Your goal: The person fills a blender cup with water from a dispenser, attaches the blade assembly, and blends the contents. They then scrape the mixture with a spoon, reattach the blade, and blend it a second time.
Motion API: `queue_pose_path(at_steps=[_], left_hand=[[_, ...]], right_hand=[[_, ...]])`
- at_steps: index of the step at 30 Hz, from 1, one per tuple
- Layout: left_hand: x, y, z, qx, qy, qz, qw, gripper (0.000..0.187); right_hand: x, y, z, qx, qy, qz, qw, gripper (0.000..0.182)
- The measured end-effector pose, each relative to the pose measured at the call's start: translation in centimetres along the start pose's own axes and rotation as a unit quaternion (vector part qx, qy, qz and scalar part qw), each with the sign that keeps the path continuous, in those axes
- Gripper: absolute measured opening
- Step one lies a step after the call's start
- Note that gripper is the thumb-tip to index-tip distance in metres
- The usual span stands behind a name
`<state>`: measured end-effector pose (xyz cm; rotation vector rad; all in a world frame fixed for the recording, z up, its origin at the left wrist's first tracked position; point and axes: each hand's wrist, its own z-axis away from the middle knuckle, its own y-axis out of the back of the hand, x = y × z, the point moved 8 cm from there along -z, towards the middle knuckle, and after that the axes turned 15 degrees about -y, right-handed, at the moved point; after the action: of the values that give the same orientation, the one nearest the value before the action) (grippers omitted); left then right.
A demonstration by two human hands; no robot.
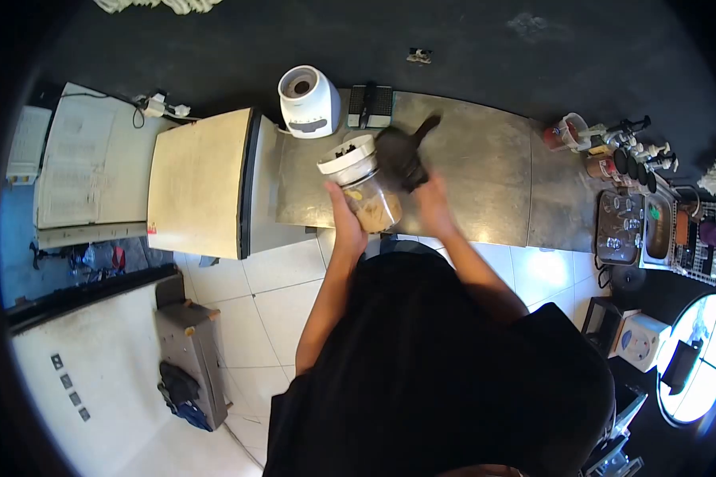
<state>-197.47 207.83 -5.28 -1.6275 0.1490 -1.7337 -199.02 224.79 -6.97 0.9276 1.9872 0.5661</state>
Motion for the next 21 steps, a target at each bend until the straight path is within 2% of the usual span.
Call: queue_pose_path(at_steps=[1, 2, 3, 5, 6, 7, 8, 10, 11, 12, 13, 14, 16, 17, 18, 20, 21], left_hand=[[1.4, -2.1, -0.4, -0.034, -0.043, 0.019, 0.998, 0.08], [3.0, -4.3, -0.6, -0.037, -0.046, 0.075, 0.995, 0.079], [3.4, -4.9, -1.2, -0.063, -0.054, 0.075, 0.994, 0.079], [4.2, -5.1, -2.3, -0.089, -0.063, 0.074, 0.991, 0.079], [4.3, -5.2, -2.6, -0.108, -0.039, 0.094, 0.989, 0.08], [4.5, -5.5, -3.0, -0.128, -0.017, 0.116, 0.985, 0.08], [5.1, -5.3, -3.6, -0.109, -0.03, 0.086, 0.99, 0.082], [6.2, -5.4, -4.5, -0.139, -0.034, 0.103, 0.984, 0.079], [6.4, -5.4, -4.6, -0.141, -0.038, 0.104, 0.984, 0.079], [6.9, -5.2, -4.5, -0.11, -0.041, 0.097, 0.988, 0.08], [7.1, -4.9, -4.4, -0.077, -0.043, 0.09, 0.992, 0.08], [6.7, -5.1, -4.6, -0.077, -0.045, 0.09, 0.992, 0.08], [6.0, -5.0, -4.6, -0.022, -0.061, 0.073, 0.995, 0.08], [6.4, -6.1, -3.8, -0.068, -0.068, 0.067, 0.993, 0.08], [6.6, -5.9, -3.5, -0.068, -0.071, 0.069, 0.993, 0.08], [6.3, -5.9, -3.2, -0.091, -0.045, 0.16, 0.982, 0.079], [5.4, -4.6, -3.3, -0.087, -0.062, 0.129, 0.986, 0.081]], right_hand=[[-3.3, 2.8, -3.1, -0.087, -0.188, -0.291, 0.934, 0.035], [-7.5, 4.5, -5.7, -0.16, -0.345, -0.549, 0.744, 0.033], [-7.4, 4.3, -5.9, -0.152, -0.338, -0.551, 0.748, 0.033], [-8.1, 5.1, -6.1, -0.121, -0.197, -0.509, 0.829, 0.033], [-8.0, 5.8, -5.6, -0.119, -0.199, -0.508, 0.83, 0.033], [-8.8, 6.7, -5.5, -0.135, -0.158, -0.418, 0.884, 0.038], [-9.6, 7.1, -5.5, -0.149, -0.113, -0.323, 0.928, 0.042], [-9.1, 6.4, -5.6, -0.147, -0.121, -0.328, 0.925, 0.043], [-6.1, 5.0, -5.5, -0.154, -0.296, -0.504, 0.796, 0.042], [-4.3, 3.1, -4.5, -0.151, -0.45, -0.641, 0.603, 0.04], [-3.7, 3.7, -5.7, -0.103, -0.415, -0.685, 0.59, 0.043], [-3.9, 3.3, -6.2, -0.104, -0.413, -0.686, 0.589, 0.043], [-7.7, 4.0, -8.6, -0.166, -0.283, -0.57, 0.753, 0.049], [-10.0, 5.2, -9.7, -0.125, -0.194, -0.513, 0.827, 0.051], [-10.2, 5.1, -9.8, -0.127, -0.191, -0.513, 0.828, 0.051], [-10.1, 4.4, -10.1, -0.138, -0.216, -0.536, 0.805, 0.047], [-9.2, 3.7, -9.8, -0.162, -0.25, -0.538, 0.789, 0.042]])
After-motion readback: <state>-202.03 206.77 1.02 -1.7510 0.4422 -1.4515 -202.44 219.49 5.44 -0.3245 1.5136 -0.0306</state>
